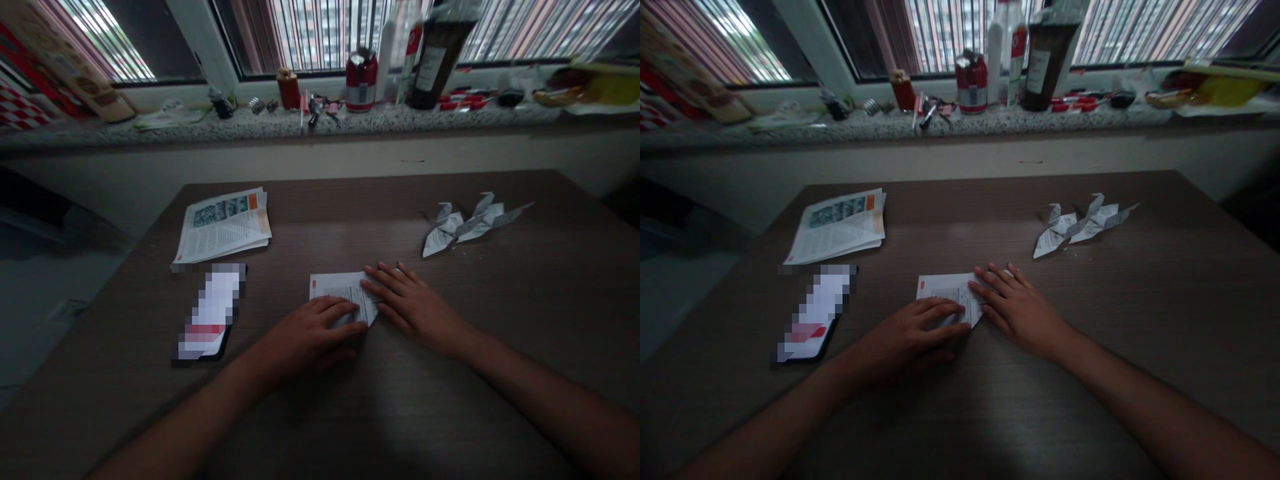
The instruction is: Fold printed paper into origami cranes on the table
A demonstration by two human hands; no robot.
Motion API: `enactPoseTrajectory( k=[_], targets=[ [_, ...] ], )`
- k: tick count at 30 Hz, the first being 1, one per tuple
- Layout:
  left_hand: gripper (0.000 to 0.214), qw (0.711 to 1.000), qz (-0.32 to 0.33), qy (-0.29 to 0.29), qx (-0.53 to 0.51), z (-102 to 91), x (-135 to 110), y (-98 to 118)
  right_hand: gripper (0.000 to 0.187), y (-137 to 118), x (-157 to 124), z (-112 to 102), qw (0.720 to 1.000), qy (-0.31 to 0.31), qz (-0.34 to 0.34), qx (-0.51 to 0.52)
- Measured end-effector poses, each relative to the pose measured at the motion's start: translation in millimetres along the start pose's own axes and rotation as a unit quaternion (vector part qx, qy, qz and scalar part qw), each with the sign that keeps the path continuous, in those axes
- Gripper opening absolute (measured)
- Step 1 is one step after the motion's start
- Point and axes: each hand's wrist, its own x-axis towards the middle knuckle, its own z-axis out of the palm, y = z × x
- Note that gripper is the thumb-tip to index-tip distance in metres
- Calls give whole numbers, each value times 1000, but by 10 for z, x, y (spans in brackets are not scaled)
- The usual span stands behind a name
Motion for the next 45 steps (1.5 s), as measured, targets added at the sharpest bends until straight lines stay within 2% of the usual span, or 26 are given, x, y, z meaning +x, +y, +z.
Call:
enactPoseTrajectory(
  k=[6, 15, 21, 45],
  targets=[
    [48, 1000, 10, -3, 12, 14, -10, 3, 48, -26, 26, 12, 1000, -8, 20, -17],
    [53, 999, 5, -13, 36, 69, -2, 36, 59, -65, 35, 67, 998, 5, 32, -52],
    [52, 999, 21, 2, 41, 87, 0, 35, 58, -54, 41, 87, 997, -5, 36, -66],
    [53, 998, 11, -5, 67, 90, 19, 58, 62, -52, 41, 130, 998, 14, 37, -55]
  ],
)
